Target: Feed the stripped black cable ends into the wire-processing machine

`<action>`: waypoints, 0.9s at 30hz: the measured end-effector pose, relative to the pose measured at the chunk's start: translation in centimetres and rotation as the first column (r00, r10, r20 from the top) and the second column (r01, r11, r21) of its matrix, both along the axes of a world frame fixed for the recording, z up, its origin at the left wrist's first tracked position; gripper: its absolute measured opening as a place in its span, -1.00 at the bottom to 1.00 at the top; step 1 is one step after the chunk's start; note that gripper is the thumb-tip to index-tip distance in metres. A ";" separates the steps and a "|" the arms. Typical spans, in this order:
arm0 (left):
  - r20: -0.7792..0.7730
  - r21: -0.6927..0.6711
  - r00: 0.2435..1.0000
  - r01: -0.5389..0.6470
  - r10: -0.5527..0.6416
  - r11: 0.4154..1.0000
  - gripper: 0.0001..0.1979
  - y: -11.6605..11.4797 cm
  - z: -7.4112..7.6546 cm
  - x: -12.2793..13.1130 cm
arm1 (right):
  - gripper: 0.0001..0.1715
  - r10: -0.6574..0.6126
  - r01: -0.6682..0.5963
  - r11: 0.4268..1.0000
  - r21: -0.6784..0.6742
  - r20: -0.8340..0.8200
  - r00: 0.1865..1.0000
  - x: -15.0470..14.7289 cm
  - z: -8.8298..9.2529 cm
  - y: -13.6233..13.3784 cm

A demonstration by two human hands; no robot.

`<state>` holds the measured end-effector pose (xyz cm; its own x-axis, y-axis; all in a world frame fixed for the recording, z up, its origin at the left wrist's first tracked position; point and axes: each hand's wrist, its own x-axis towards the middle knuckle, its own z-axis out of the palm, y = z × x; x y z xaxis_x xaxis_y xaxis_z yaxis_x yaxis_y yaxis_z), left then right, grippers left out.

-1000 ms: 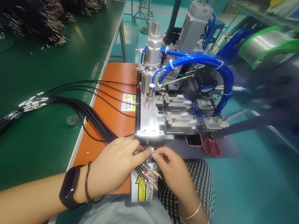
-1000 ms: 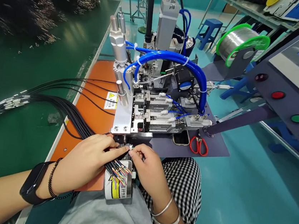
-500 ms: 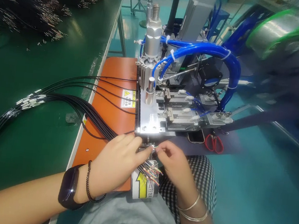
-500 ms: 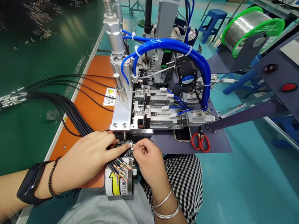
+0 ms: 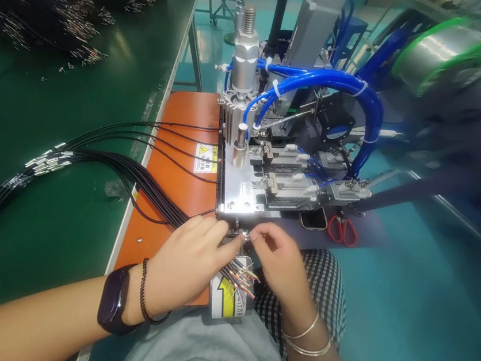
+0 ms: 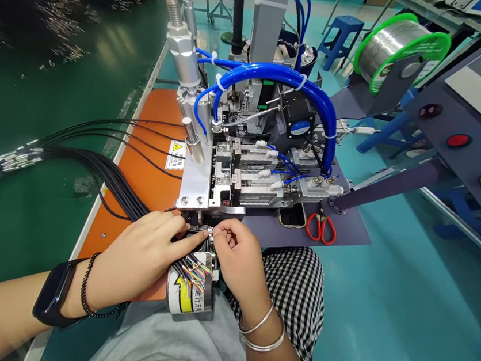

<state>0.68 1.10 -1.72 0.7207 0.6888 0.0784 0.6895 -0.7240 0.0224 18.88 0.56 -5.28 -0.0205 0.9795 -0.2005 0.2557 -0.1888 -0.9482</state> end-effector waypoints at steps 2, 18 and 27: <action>0.014 -0.001 1.000 0.003 -0.003 1.000 -0.63 0.0 -0.1 -0.1 | -0.85 0.003 -0.003 1.000 0.005 0.008 1.000 -0.1 0.2 0.0; -0.063 -0.062 0.998 -0.027 0.023 0.998 -0.57 0.1 0.6 0.3 | -0.83 0.003 -0.006 0.997 -0.075 -0.048 0.999 0.2 -0.2 0.4; -0.112 -0.071 0.993 -0.042 0.034 0.997 -0.58 0.0 1.1 0.7 | -0.82 -0.089 0.038 0.986 -0.165 -0.312 0.946 -0.3 -2.2 0.1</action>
<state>1.37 1.11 -0.64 0.6951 0.7171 -0.0516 0.7179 -0.6962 -0.0035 18.57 0.62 -7.53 -0.0468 0.9383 -0.3427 -0.0704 -0.3453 -0.9358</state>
